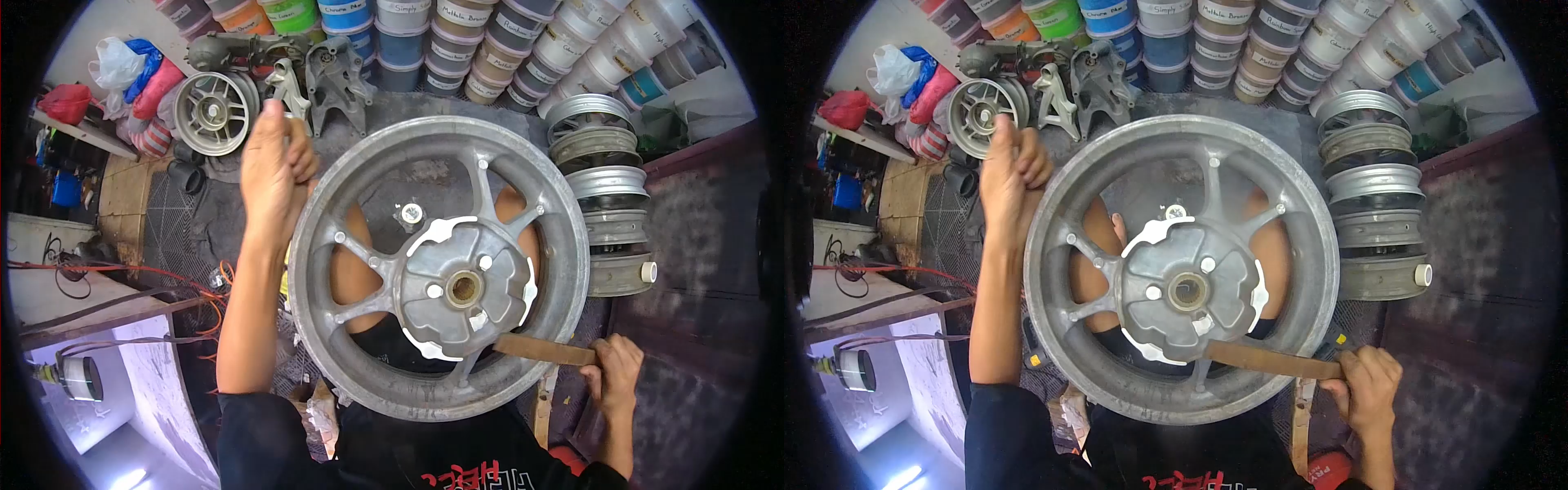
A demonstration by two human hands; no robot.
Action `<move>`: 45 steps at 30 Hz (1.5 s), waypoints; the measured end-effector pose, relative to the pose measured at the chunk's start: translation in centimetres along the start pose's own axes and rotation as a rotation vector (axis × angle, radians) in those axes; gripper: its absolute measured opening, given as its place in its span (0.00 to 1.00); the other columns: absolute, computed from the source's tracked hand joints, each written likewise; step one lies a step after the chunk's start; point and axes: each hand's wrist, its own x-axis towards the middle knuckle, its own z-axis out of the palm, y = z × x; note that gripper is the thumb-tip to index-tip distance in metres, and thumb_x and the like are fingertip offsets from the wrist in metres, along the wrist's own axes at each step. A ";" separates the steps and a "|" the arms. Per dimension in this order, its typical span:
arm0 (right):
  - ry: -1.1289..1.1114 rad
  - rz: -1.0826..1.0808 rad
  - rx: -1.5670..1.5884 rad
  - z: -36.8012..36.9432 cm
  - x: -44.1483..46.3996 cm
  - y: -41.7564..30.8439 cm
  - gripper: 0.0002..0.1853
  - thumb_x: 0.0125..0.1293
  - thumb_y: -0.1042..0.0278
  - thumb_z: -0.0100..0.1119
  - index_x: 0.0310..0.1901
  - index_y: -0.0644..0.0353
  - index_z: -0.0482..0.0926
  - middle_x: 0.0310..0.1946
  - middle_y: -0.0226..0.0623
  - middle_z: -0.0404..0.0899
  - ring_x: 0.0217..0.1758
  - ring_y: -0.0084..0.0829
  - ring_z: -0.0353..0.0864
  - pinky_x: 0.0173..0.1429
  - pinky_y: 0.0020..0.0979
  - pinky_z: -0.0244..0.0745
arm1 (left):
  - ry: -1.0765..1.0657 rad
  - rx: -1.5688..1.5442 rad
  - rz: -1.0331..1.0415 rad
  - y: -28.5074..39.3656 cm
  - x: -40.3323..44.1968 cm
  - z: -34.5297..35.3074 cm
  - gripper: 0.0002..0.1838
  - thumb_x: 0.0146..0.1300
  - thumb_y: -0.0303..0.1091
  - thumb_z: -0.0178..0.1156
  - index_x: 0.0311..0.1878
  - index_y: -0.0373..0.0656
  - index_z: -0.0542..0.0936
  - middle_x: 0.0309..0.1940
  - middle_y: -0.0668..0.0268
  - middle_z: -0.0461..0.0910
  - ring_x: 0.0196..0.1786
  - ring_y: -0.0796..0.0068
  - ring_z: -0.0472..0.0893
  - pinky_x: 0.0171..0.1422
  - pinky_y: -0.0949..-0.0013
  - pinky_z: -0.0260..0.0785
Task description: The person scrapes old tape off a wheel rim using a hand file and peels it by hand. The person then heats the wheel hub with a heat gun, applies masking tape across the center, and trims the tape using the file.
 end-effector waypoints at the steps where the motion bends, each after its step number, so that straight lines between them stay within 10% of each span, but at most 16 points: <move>1: -0.020 -0.054 -0.086 -0.8 0.6 0.1 0.26 0.61 0.42 0.63 0.36 0.63 0.79 0.20 0.35 0.66 0.20 0.36 0.69 0.26 0.37 0.60 | -0.034 0.012 0.081 0.7 -0.8 0.2 0.18 0.78 0.47 0.51 0.32 0.48 0.67 0.18 0.75 0.60 0.18 0.87 0.56 0.22 0.79 0.48; 16: -0.165 -0.150 -0.318 -2.7 4.7 -1.7 0.23 0.56 0.48 0.68 0.39 0.63 0.81 0.20 0.32 0.67 0.20 0.32 0.70 0.25 0.36 0.61 | 0.019 0.413 0.165 2.9 -11.1 -0.5 0.08 0.64 0.22 0.66 0.41 0.36 0.75 0.27 0.64 0.81 0.22 0.87 0.75 0.23 0.85 0.62; 34: -0.259 -0.268 -0.315 -4.8 9.0 -2.7 0.23 0.51 0.49 0.70 0.39 0.62 0.81 0.22 0.31 0.67 0.22 0.33 0.71 0.25 0.37 0.63 | 0.015 0.778 0.170 2.8 -11.6 0.6 0.04 0.64 0.23 0.66 0.37 0.33 0.81 0.26 0.65 0.83 0.25 0.86 0.81 0.24 0.84 0.65; 45: -0.294 -0.371 -0.345 -5.2 10.6 -1.7 0.23 0.52 0.47 0.68 0.38 0.61 0.82 0.21 0.31 0.68 0.21 0.32 0.72 0.24 0.35 0.63 | -0.033 0.717 0.219 2.3 -11.7 0.3 0.14 0.71 0.37 0.62 0.35 0.36 0.73 0.21 0.71 0.72 0.20 0.88 0.67 0.24 0.82 0.57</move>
